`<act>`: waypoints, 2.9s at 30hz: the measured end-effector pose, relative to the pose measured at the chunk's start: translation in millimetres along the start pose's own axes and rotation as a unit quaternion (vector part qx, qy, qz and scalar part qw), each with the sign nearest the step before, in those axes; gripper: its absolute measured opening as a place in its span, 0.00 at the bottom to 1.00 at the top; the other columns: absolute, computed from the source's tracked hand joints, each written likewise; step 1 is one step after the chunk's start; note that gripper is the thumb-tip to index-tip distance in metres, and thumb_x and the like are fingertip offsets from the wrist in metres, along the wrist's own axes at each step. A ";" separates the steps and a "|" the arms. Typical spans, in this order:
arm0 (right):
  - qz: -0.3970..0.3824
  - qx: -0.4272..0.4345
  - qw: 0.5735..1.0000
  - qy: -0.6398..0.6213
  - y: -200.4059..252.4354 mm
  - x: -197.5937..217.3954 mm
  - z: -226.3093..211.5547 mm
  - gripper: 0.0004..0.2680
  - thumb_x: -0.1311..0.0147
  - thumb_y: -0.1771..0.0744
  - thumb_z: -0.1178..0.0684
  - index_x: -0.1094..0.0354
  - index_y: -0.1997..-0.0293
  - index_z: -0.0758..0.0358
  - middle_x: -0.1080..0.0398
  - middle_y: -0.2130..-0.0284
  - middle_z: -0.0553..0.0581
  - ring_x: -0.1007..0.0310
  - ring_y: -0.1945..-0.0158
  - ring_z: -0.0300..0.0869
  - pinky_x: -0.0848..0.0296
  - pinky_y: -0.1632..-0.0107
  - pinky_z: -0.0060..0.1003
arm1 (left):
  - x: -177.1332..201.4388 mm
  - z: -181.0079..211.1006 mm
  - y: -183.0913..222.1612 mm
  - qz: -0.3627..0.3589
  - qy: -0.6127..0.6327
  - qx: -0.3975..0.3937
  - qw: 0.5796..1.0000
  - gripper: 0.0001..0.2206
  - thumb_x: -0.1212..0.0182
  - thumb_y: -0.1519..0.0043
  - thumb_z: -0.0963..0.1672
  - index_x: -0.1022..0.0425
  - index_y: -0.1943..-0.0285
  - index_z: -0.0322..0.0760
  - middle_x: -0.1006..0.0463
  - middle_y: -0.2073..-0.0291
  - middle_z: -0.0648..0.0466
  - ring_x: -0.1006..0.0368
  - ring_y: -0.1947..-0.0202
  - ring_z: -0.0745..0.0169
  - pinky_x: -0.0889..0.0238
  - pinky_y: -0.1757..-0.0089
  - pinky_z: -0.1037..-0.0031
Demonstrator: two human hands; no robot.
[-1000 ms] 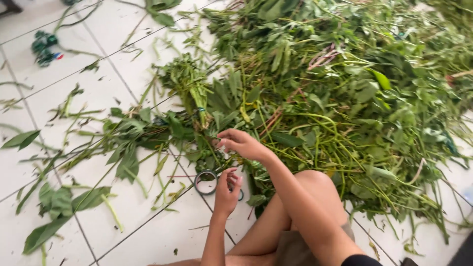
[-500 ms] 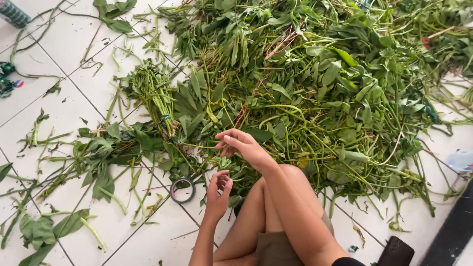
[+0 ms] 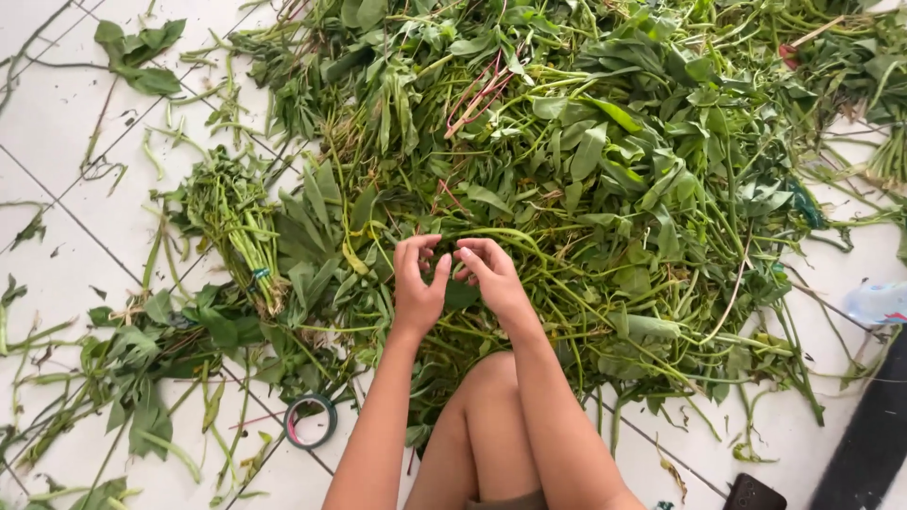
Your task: Sorting leafy green stems from a large pile on the floor and bundling them into small groups using a tying tool and scissors.
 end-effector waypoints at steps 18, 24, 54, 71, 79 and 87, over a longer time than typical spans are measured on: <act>0.192 -0.027 0.975 -0.107 -17.8 63.1 32.9 0.18 0.43 0.31 0.51 0.41 0.34 0.64 0.38 0.42 0.64 0.25 0.55 0.45 0.23 0.57 0.34 | -85.2 33.1 -159.5 0.035 -0.509 -0.175 0.842 0.34 0.35 0.38 0.50 0.41 0.25 0.29 0.44 0.27 0.38 0.51 0.27 0.40 0.60 0.32 0.50; 0.193 -0.029 0.975 -0.106 -18.9 60.5 32.5 0.20 0.42 0.31 0.50 0.42 0.34 0.66 0.39 0.40 0.66 0.26 0.52 0.48 0.22 0.54 0.36 | -105.1 -41.6 -169.9 0.035 -0.513 -0.134 0.847 0.20 0.30 0.41 0.47 0.25 0.41 0.39 0.33 0.54 0.56 0.31 0.55 0.57 0.38 0.56 0.66; 0.110 -0.035 0.981 -0.159 -8.8 40.3 -8.3 0.11 0.50 0.29 0.52 0.31 0.43 0.67 0.23 0.56 0.63 0.22 0.64 0.44 0.27 0.60 0.34 | -100.7 -87.7 -158.5 0.029 0.025 0.162 0.986 0.10 0.34 0.43 0.44 0.17 0.55 0.38 0.16 0.72 0.54 0.22 0.73 0.68 0.29 0.71 0.73; 0.048 -0.046 0.988 -0.137 -9.4 16.3 -7.6 0.10 0.50 0.29 0.51 0.29 0.45 0.63 0.21 0.59 0.60 0.21 0.64 0.41 0.27 0.60 0.32 | 26.8 3.4 -52.0 0.040 0.116 0.205 0.971 0.11 0.38 0.38 0.38 0.21 0.49 0.22 0.23 0.71 0.47 0.29 0.74 0.69 0.29 0.71 0.79; -0.018 -0.028 0.995 -0.094 8.6 -26.3 -20.1 0.12 0.54 0.28 0.48 0.32 0.42 0.64 0.21 0.57 0.61 0.22 0.63 0.41 0.28 0.60 0.31 | 96.0 -8.9 30.5 0.085 0.149 0.205 0.964 0.12 0.37 0.37 0.39 0.21 0.46 0.23 0.26 0.72 0.48 0.30 0.75 0.66 0.30 0.70 0.77; -0.148 0.083 0.983 -0.069 84.4 -172.4 -3.9 0.16 0.46 0.29 0.53 0.42 0.35 0.66 0.26 0.48 0.63 0.25 0.54 0.44 0.24 0.54 0.37 | 130.8 -59.4 167.1 0.217 0.203 0.189 0.936 0.10 0.37 0.35 0.39 0.22 0.47 0.26 0.24 0.70 0.48 0.25 0.72 0.62 0.28 0.65 0.74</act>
Point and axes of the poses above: each hand's wrist, its own y-axis away from the middle knuckle, its own x-axis out of the back of the hand, z = x × y, the point moved 10 cm from there along -y, towards the middle knuckle
